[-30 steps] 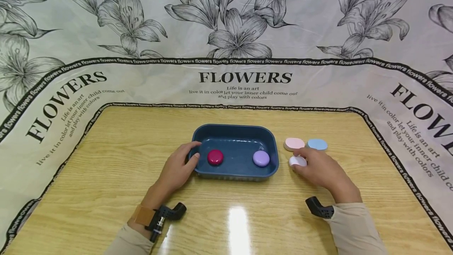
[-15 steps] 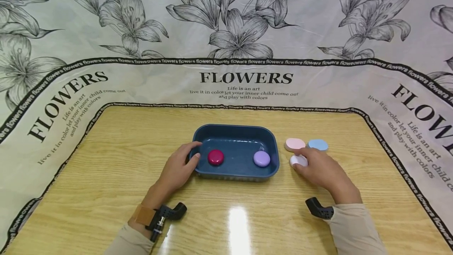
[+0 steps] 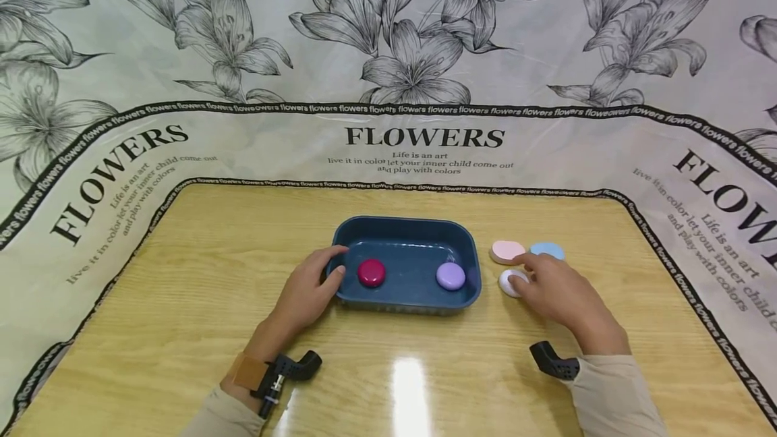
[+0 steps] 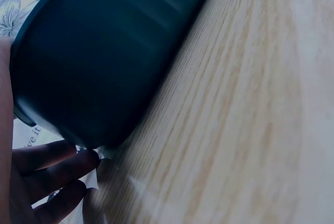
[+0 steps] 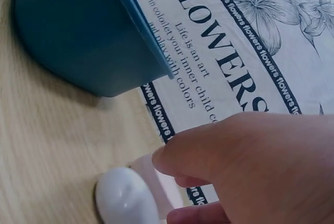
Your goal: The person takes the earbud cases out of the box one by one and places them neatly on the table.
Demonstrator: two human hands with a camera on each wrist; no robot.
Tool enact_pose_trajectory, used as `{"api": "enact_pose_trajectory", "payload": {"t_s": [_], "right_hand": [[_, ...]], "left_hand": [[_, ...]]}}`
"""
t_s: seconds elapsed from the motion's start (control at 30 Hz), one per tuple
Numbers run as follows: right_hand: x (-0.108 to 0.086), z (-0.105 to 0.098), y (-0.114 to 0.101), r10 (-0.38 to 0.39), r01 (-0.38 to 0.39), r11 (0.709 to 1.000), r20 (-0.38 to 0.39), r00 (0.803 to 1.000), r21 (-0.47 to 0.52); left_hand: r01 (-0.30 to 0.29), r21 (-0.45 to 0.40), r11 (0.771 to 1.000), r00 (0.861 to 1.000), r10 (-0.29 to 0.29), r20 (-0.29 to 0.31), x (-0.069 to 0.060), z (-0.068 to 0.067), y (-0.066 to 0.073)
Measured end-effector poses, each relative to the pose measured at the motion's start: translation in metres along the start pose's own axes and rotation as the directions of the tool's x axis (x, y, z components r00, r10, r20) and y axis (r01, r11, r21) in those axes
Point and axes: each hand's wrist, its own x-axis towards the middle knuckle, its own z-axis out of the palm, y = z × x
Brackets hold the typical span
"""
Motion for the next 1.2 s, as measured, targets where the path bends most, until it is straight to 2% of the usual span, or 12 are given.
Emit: {"api": "enact_pose_trajectory", "payload": {"t_s": [0.27, 0.43, 0.67, 0.9, 1.0, 1.2], "right_hand": [[-0.001, -0.012, -0.016, -0.006, 0.006, 1.000, -0.040, 0.999, 0.005], [0.002, -0.014, -0.028, -0.074, 0.078, 0.994, -0.065, 0.995, 0.072], [0.006, -0.019, -0.042, -0.119, 0.123, 0.981, -0.038, 0.992, 0.149], [0.015, -0.020, -0.050, -0.169, 0.166, 0.969, -0.002, 0.986, 0.181], [0.020, -0.017, -0.056, -0.212, 0.210, 0.966, -0.001, 0.977, 0.152], [0.028, -0.013, -0.074, -0.281, 0.282, 0.959, 0.037, 0.959, -0.019]], "left_hand": [[-0.009, -0.007, 1.000, 1.000, 0.009, -0.019, -0.001, 0.000, 0.001], [-0.009, -0.009, 1.000, 1.000, 0.008, -0.007, 0.001, 0.001, 0.001], [0.006, -0.003, 1.000, 1.000, -0.006, -0.002, 0.000, 0.001, 0.002], [0.015, -0.004, 1.000, 1.000, -0.015, 0.000, -0.001, 0.002, 0.002], [0.019, -0.004, 1.000, 1.000, -0.019, 0.001, -0.001, 0.002, 0.002], [0.017, -0.002, 1.000, 1.000, -0.017, 0.001, -0.001, 0.002, 0.002]]}}
